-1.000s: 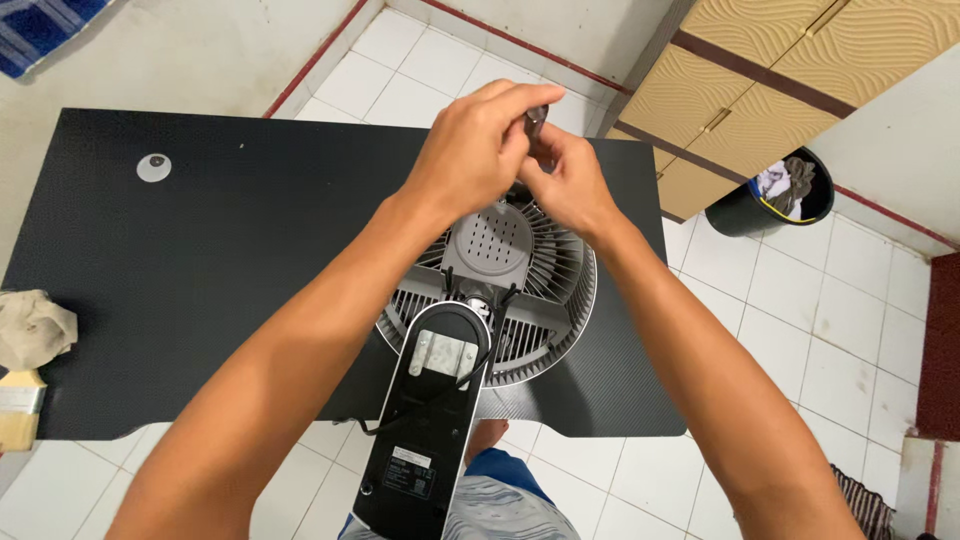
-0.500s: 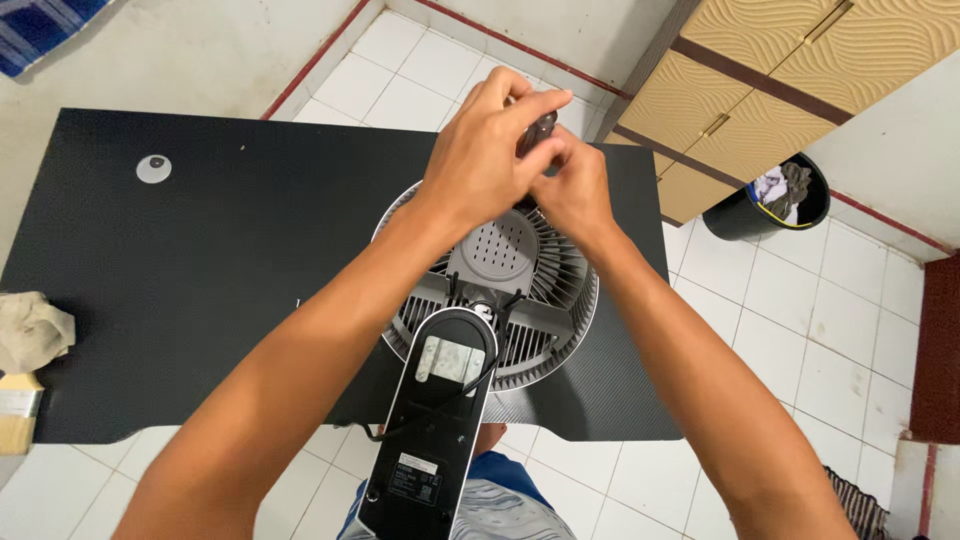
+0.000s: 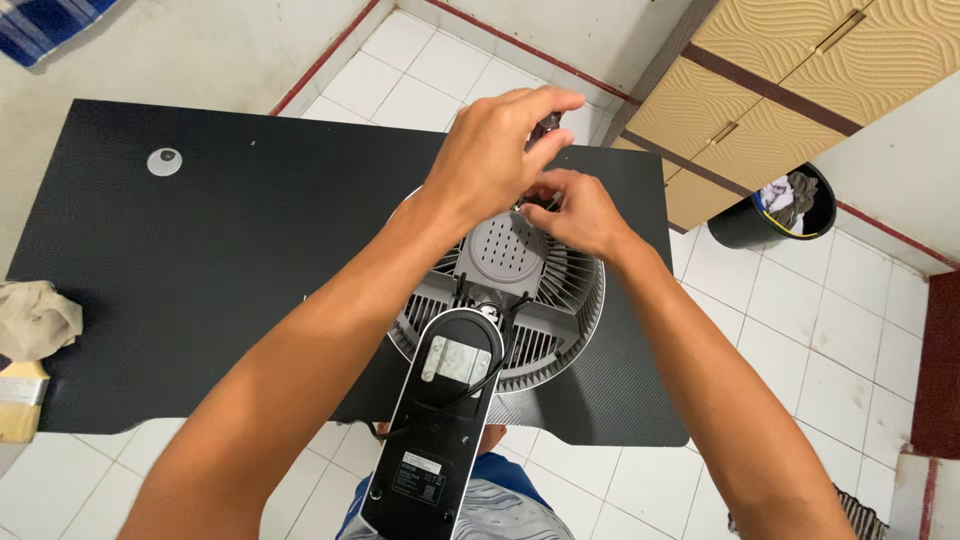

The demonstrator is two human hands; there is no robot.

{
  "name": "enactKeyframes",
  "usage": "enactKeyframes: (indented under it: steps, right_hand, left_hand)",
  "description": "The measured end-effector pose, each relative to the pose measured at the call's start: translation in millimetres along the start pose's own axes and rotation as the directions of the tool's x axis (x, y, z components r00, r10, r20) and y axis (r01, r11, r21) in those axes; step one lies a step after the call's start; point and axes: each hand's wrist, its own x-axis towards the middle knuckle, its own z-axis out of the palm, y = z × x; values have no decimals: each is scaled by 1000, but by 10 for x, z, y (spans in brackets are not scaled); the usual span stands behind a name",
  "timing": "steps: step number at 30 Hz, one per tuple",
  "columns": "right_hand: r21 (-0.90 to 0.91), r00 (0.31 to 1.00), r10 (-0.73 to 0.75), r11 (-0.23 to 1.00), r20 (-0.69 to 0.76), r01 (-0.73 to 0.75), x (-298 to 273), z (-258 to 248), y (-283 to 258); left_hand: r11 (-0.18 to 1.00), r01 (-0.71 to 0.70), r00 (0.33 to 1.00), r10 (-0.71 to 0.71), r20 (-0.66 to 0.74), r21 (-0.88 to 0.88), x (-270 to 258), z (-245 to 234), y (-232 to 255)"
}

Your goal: The person reassembles an electric fan by placing the fan blade onto the motor hub, securing it with a central cap, and then attaching the front grille. They use a screwdriver to tighten screws on the rear motor housing.

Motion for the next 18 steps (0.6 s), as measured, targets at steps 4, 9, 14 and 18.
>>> enactKeyframes:
  steps: [4,9,14,18]
  right_hand:
    - [-113,1000,10,994,-7,-10,13,12,-2]
    - [-299,976,215,934,28,-197,143,50,-95]
    - [-444,945,326,845,-17,-299,310,143,-184]
    - [-580,946,314,756,-87,-304,416,241,-276]
  left_hand:
    - [995,97,995,-96,38,-21,40,-24,5]
    - [1000,9,1000,-9,-3,4,27,-32,6]
    - [999,8,1000,-8,-4,43,-9,-54,-40]
    - [999,-10,999,11,-35,33,-27,-127,-59]
